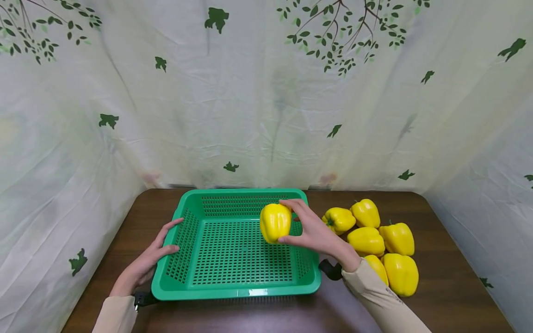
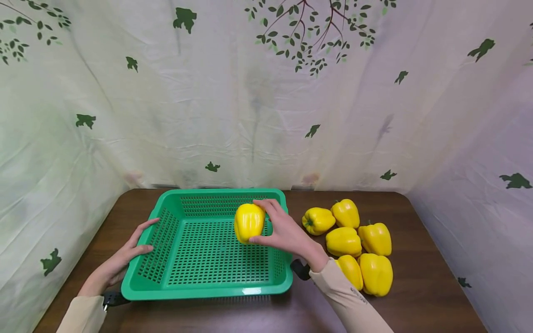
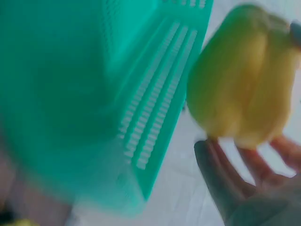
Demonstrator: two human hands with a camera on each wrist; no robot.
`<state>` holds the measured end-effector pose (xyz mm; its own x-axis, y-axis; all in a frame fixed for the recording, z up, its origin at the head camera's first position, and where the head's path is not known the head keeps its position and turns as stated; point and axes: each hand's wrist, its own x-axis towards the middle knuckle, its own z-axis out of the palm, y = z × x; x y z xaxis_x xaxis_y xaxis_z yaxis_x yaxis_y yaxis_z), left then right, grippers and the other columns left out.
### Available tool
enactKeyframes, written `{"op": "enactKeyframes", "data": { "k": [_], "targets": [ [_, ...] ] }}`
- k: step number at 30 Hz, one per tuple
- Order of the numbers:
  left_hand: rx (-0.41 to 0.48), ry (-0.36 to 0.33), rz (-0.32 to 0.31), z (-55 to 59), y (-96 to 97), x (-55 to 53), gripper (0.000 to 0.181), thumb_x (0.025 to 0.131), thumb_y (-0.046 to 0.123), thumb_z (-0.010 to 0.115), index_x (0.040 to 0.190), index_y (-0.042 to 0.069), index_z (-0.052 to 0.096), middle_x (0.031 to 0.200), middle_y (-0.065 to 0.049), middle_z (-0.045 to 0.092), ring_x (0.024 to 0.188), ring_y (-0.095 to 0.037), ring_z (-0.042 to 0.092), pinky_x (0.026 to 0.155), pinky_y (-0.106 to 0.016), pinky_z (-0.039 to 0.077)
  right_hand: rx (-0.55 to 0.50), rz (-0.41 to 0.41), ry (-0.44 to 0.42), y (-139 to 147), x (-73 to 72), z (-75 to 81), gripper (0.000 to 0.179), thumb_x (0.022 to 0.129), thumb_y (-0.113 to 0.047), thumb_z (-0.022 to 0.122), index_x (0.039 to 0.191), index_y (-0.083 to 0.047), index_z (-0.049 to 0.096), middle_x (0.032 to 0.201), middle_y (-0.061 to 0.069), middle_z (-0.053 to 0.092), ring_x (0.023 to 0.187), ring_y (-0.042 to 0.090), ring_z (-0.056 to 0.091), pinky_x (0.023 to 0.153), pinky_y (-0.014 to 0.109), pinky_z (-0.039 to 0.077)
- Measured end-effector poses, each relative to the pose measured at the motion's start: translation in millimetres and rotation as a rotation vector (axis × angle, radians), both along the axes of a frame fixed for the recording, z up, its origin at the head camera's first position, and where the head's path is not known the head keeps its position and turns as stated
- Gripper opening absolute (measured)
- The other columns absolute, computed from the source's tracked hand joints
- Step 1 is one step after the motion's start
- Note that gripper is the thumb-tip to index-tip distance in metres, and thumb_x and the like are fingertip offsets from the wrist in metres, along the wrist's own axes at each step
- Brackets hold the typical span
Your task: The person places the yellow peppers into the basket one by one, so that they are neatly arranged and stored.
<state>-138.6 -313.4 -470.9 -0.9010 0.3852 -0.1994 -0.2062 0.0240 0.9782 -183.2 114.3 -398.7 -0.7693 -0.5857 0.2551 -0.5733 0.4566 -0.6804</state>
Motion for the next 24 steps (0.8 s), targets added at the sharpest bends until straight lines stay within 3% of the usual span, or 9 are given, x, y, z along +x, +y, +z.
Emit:
{"op": "enactKeyframes", "data": {
  "k": [5,12,24],
  "targets": [
    [-0.007,0.008,-0.006,0.2,-1.5,0.5,0.067,0.099,0.007,0.043,0.148,0.036,0.009,0.145,-0.030,0.000,0.112,-0.038,0.048,0.080,-0.058,0.049,0.015,0.007,-0.016,-13,-3.5,3.6,0.082,0.079,-0.038,0.078,0.144,-0.011,0.036,0.139,0.005,0.038,0.117,0.019,0.045,0.092,0.042,0.045],
    [0.002,-0.004,0.002,-1.0,-0.2,-0.9,0.067,0.099,0.007,0.044,0.148,0.037,0.010,0.146,-0.029,0.001,0.113,-0.038,0.048,0.080,-0.058,0.048,0.005,0.041,-0.007,-34,-8.6,6.3,0.081,0.079,-0.036,0.078,0.143,-0.008,0.037,0.136,0.007,0.040,0.116,0.021,0.043,0.093,0.046,0.044],
    [-0.002,0.003,0.017,-3.8,-0.6,-0.9,0.066,0.098,0.007,0.044,0.147,0.036,0.011,0.146,-0.028,0.003,0.114,-0.040,0.047,0.080,-0.058,0.048,0.032,0.055,-0.059,-68,-16.3,2.9,0.081,0.079,-0.036,0.077,0.144,-0.008,0.037,0.137,0.006,0.039,0.116,0.019,0.044,0.094,0.039,0.043]
  ]
}}
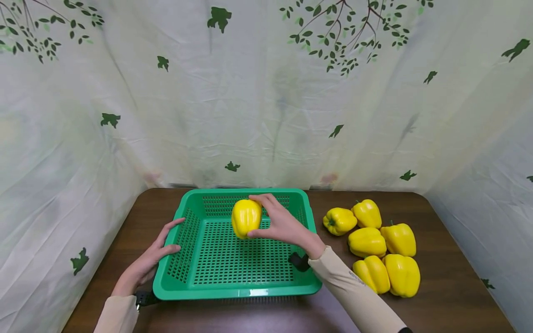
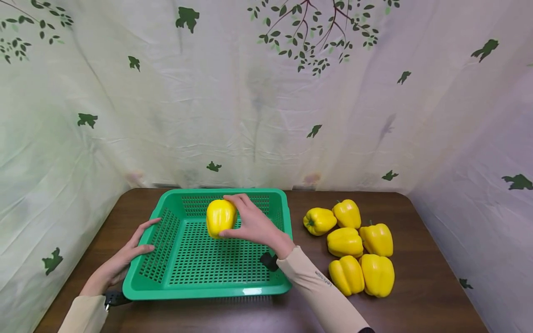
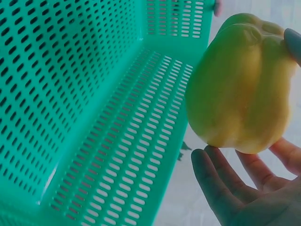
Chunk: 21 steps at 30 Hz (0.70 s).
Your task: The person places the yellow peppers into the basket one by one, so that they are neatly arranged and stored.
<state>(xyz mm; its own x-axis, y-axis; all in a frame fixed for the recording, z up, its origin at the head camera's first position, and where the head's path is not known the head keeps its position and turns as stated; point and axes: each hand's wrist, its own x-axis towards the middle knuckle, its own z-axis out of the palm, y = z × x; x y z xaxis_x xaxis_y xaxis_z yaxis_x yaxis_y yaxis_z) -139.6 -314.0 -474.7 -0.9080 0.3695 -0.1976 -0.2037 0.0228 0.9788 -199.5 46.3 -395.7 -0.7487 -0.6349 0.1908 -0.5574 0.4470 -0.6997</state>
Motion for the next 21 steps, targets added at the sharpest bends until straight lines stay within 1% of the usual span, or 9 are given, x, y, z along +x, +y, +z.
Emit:
{"op": "enactKeyframes", "data": {
  "k": [3,8,14,21],
  "targets": [
    [-0.008,0.003,0.005,-0.7,-0.2,0.0,0.066,0.098,0.006,0.045,0.147,0.036,0.011,0.145,-0.027,0.005,0.113,-0.040,0.048,0.080,-0.058,0.048,0.011,0.000,-0.016,-8,-1.4,-2.4,0.081,0.080,-0.036,0.077,0.144,-0.010,0.037,0.137,0.005,0.039,0.116,0.018,0.044,0.093,0.037,0.044],
    [0.000,0.015,-0.004,-0.1,0.4,0.8,0.066,0.098,0.006,0.044,0.148,0.035,0.011,0.145,-0.029,0.004,0.113,-0.040,0.048,0.080,-0.058,0.048,0.021,0.004,-0.031,-19,-3.5,-8.0,0.080,0.079,-0.035,0.077,0.144,-0.010,0.037,0.136,0.006,0.039,0.114,0.018,0.045,0.093,0.036,0.044],
    [-0.007,0.007,-0.001,0.5,1.3,0.8,0.066,0.098,0.008,0.045,0.148,0.035,0.011,0.145,-0.028,0.003,0.113,-0.040,0.047,0.080,-0.057,0.049,0.029,0.004,-0.037,-33,-5.9,-15.4,0.080,0.079,-0.035,0.077,0.144,-0.010,0.037,0.136,0.006,0.040,0.112,0.019,0.046,0.092,0.035,0.044],
    [0.005,0.015,0.000,-2.5,-0.3,-0.2,0.067,0.098,0.007,0.045,0.148,0.034,0.011,0.144,-0.029,0.007,0.110,-0.037,0.051,0.079,-0.058,0.049,0.041,0.008,-0.050,-47,-9.4,-26.8,0.080,0.079,-0.036,0.077,0.144,-0.009,0.037,0.135,0.007,0.040,0.111,0.020,0.048,0.092,0.034,0.044]
  ]
}}
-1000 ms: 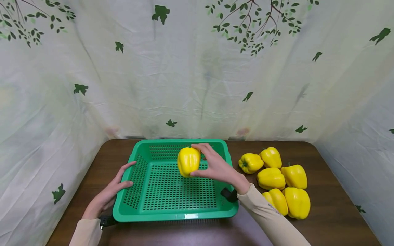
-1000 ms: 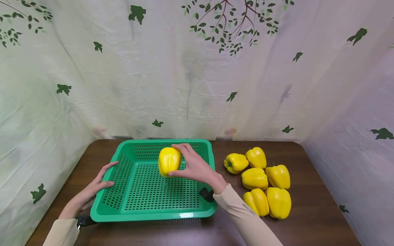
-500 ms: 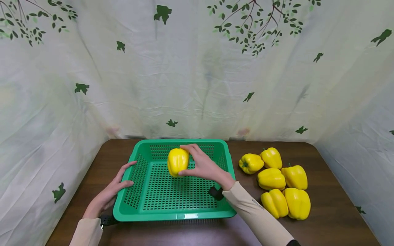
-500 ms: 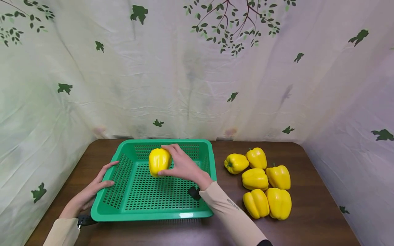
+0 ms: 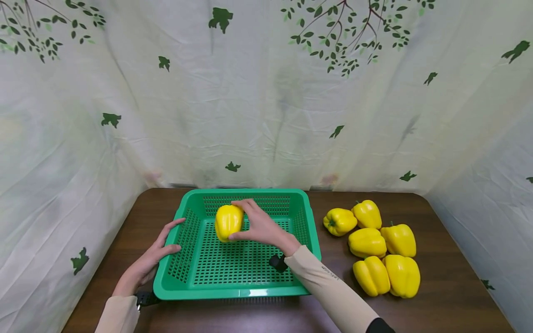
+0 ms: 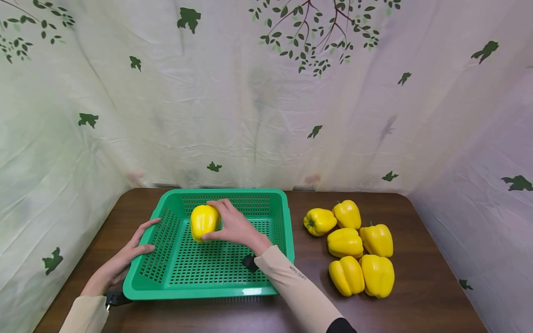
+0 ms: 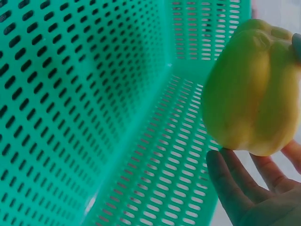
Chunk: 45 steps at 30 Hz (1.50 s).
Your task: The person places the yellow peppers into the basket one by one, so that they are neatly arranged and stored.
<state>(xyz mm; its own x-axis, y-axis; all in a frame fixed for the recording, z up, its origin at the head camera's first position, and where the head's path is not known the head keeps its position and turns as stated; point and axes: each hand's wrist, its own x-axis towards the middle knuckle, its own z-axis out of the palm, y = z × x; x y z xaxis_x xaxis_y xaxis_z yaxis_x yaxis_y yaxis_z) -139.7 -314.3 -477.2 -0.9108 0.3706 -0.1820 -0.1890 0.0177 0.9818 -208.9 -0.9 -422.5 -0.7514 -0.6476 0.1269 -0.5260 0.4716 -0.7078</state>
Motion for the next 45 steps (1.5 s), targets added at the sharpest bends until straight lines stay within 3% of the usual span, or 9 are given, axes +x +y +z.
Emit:
{"op": "enactKeyframes", "data": {
  "k": [15,27,45],
  "targets": [
    [-0.048,-0.012,0.029,1.4,1.0,1.3,0.065,0.098,0.009,0.045,0.147,0.035,0.012,0.145,-0.027,0.009,0.109,-0.039,0.050,0.080,-0.056,0.049,0.090,-0.013,-0.012,-30,-8.2,-17.7,0.080,0.080,-0.039,0.076,0.144,-0.012,0.036,0.136,0.007,0.040,0.107,0.018,0.051,0.088,0.029,0.045],
    [-0.041,-0.007,0.006,4.3,0.4,2.6,0.064,0.099,0.009,0.043,0.147,0.036,0.011,0.147,-0.029,0.003,0.110,-0.038,0.050,0.080,-0.056,0.049,0.128,-0.025,0.035,-57,-10.7,-35.2,0.082,0.078,-0.043,0.077,0.143,-0.012,0.038,0.128,0.006,0.043,0.099,0.014,0.051,0.085,0.024,0.045],
    [-0.041,0.020,0.028,3.0,4.0,3.8,0.065,0.098,0.009,0.044,0.148,0.035,0.012,0.146,-0.028,0.005,0.109,-0.040,0.050,0.079,-0.056,0.050,0.202,-0.062,0.068,-71,-16.4,-45.8,0.083,0.077,-0.044,0.077,0.143,-0.012,0.038,0.128,0.005,0.044,0.102,0.015,0.050,0.086,0.026,0.045]
  ]
}}
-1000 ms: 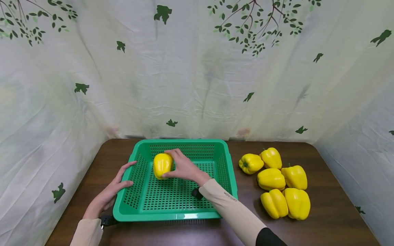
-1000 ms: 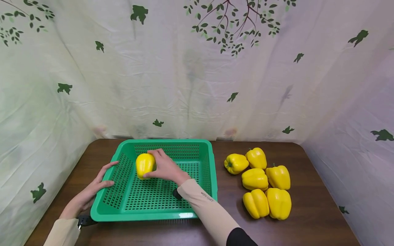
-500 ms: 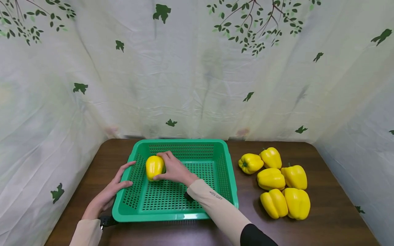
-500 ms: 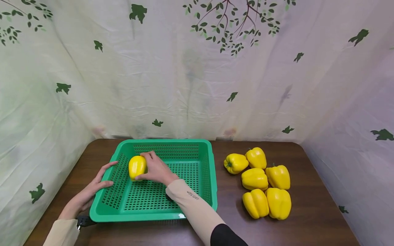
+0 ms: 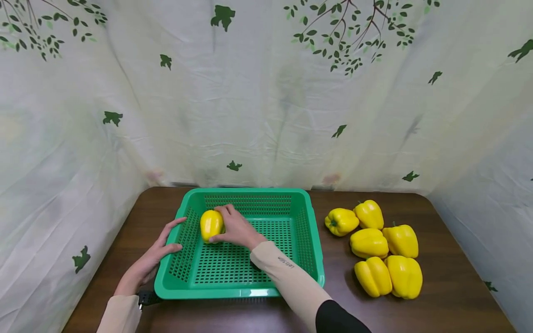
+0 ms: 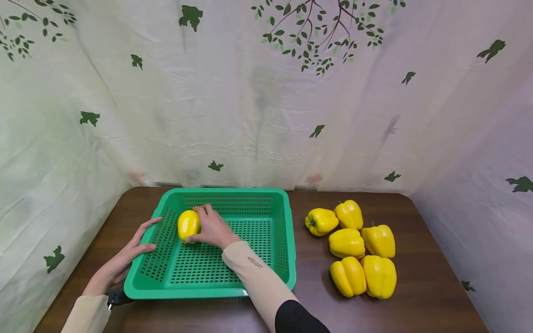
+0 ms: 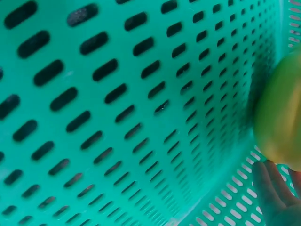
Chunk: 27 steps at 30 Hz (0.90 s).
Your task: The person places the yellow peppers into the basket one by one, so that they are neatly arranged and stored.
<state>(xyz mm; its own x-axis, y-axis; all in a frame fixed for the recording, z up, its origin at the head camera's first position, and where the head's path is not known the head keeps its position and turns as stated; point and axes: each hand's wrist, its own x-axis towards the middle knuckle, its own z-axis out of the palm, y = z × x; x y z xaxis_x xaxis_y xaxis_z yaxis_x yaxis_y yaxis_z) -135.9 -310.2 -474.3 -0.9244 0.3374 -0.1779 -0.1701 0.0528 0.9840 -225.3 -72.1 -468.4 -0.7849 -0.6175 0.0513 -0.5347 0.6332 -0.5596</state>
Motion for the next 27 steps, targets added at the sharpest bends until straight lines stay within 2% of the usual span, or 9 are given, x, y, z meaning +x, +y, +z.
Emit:
{"op": "enactKeyframes", "data": {
  "k": [12,16,27],
  "targets": [
    [-0.014,0.000,-0.003,-1.7,0.3,-1.7,0.066,0.098,0.012,0.045,0.149,0.035,0.010,0.149,-0.025,0.002,0.112,-0.043,0.047,0.081,-0.055,0.049,0.082,0.006,0.075,-7,-0.4,-0.3,0.088,0.076,-0.051,0.075,0.145,-0.015,0.036,0.131,0.006,0.041,0.104,0.017,0.048,0.084,0.025,0.046],
    [-0.015,0.000,0.001,-1.6,0.0,-1.9,0.066,0.098,0.011,0.045,0.149,0.035,0.010,0.150,-0.025,0.001,0.113,-0.043,0.047,0.081,-0.056,0.049,0.087,0.014,0.062,-5,-0.3,1.6,0.087,0.077,-0.051,0.074,0.146,-0.015,0.035,0.132,0.006,0.041,0.104,0.017,0.048,0.083,0.025,0.046],
    [-0.005,-0.015,-0.010,-0.5,-1.5,-1.2,0.065,0.098,0.010,0.044,0.148,0.035,0.009,0.150,-0.025,-0.002,0.113,-0.041,0.047,0.082,-0.056,0.049,0.047,0.046,0.027,6,2.2,14.2,0.082,0.080,-0.045,0.073,0.146,-0.013,0.036,0.131,0.006,0.044,0.108,0.016,0.050,0.090,0.025,0.044]
  ]
}}
